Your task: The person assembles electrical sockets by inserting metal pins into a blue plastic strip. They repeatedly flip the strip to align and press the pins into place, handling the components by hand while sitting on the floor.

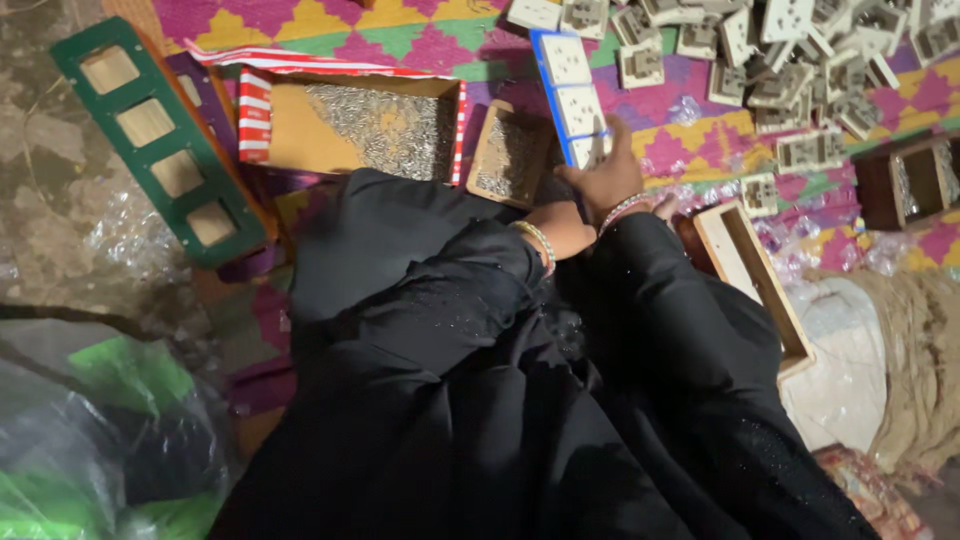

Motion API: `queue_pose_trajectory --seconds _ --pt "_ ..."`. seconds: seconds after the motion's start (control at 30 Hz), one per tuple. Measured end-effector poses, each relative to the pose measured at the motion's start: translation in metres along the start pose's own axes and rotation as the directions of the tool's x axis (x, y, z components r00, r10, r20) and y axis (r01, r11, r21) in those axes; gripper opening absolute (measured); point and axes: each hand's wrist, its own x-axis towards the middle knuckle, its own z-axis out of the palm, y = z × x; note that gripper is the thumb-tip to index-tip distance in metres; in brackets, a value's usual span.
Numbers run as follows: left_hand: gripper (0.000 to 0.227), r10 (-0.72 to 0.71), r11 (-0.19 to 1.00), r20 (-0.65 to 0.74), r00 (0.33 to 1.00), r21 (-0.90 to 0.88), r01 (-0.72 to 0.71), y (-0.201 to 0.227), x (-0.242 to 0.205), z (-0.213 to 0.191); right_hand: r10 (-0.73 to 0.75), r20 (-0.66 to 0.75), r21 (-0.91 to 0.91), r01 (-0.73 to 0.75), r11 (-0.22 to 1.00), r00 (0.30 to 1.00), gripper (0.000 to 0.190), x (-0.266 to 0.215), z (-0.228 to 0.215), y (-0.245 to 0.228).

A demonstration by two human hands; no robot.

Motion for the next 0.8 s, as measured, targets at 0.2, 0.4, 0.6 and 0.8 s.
queue_pose_trajectory --seconds 0.2,0.4,0.6,0.8 --pt "0.065 0.123 0.977 0.057 0.991 0.169 -0.131 -0.004 -0.006 -0.002 -0.459 -0.159 -0.403 0.367 0.838 0.874 0.103 -0.022 -0.080 -0.004" --pt "0.050 0.252 0.956 0.051 0.966 0.144 -0.257 -0.021 0.000 0.001 -0.444 -0.159 -0.574 0.283 0.768 0.882 0.101 -0.074 -0.163 0.032" --pt "0.044 0.359 0.895 0.051 0.932 0.265 -0.359 -0.039 0.009 0.001 -0.183 -0.202 -0.595 0.028 0.803 0.962 0.103 -0.131 -0.230 0.117" --pt "0.045 0.427 0.851 0.044 0.903 0.319 -0.417 -0.045 0.013 0.002 -0.016 -0.232 -0.548 -0.117 0.828 0.973 0.109 -0.184 -0.250 0.196"
